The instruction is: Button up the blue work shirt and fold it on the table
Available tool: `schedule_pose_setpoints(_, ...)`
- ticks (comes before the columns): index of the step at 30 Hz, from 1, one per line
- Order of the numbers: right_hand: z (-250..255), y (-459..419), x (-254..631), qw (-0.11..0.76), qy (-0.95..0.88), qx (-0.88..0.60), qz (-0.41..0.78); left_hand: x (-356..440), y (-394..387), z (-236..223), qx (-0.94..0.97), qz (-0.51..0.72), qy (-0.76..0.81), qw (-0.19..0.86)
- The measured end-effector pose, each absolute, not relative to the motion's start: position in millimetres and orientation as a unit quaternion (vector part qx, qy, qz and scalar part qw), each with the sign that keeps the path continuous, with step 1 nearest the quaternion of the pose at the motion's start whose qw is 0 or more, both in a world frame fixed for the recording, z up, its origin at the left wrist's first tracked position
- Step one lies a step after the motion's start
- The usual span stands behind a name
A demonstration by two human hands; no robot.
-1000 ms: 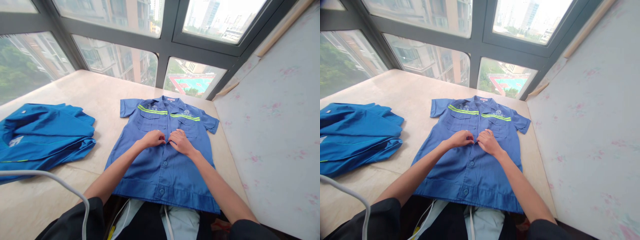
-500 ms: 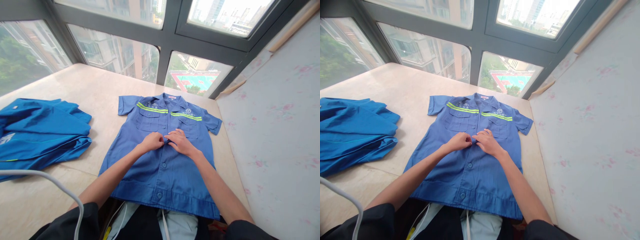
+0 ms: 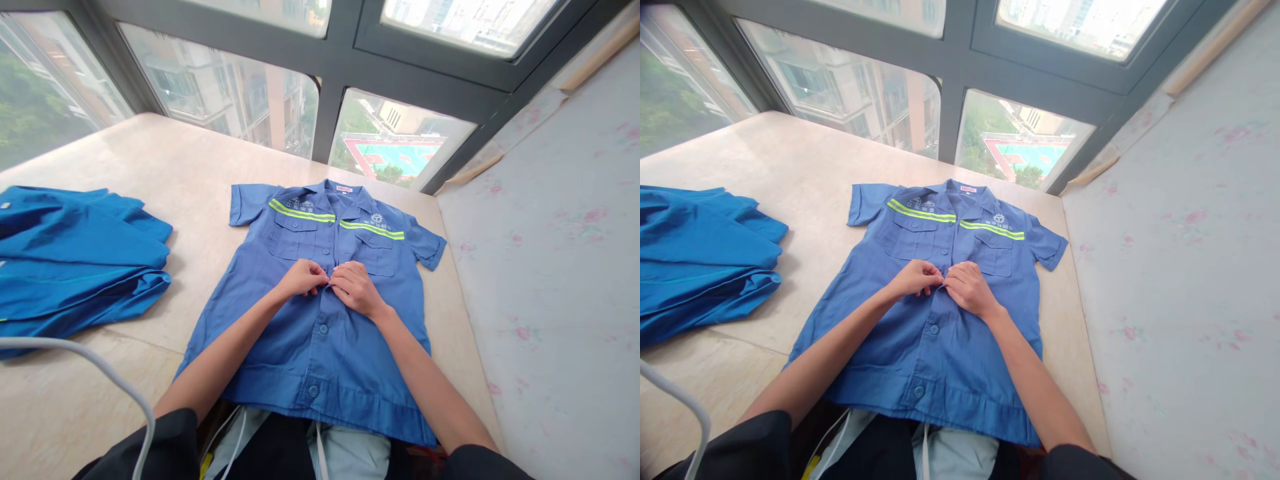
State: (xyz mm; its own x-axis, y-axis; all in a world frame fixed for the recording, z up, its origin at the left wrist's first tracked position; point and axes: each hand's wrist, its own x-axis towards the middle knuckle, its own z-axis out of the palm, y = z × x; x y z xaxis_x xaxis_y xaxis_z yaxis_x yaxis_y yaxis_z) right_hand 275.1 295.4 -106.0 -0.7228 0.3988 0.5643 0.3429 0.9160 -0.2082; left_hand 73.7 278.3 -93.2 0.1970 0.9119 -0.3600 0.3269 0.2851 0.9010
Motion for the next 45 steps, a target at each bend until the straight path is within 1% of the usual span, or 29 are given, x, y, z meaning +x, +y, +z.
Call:
schedule_pose_setpoints(6,-112.6,295.9,277.4,0.319,-0.924,-0.207,0.036,72.1,276.3,-95.2,0.533,0.275,0.559,0.572)
schedule_pose_setpoints(15,-112.3,293.7,277.7,0.283,-0.924,-0.255,0.031,71.1,275.4,-99.3,0.529,0.288,0.544,0.584)
schedule_pose_setpoints(26,-113.8,294.9,276.4,0.283,-0.929,-0.238,0.012,63.8,276.8,-90.8,0.494,0.257,0.505,0.660)
schedule_pose_setpoints(29,-115.7,295.1,277.5,0.269,-0.931,-0.243,0.025,65.8,275.2,-98.7,0.521,0.263,0.496,0.642)
schedule_pose_setpoints(33,-116.1,295.7,278.4,0.277,-0.931,-0.235,0.026,72.6,271.5,-105.0,0.580,0.273,0.534,0.551)
schedule_pose_setpoints(35,-115.8,296.0,278.4,0.282,-0.931,-0.231,0.026,74.9,270.1,-104.0,0.592,0.275,0.547,0.524)
schedule_pose_setpoints(40,-114.7,296.6,277.4,0.271,-0.930,-0.241,0.056,75.3,271.8,-102.8,0.546,0.274,0.555,0.564)
schedule_pose_setpoints(45,-114.9,298.3,275.3,0.287,-0.928,-0.230,0.053,74.9,273.4,-105.4,0.530,0.283,0.549,0.581)
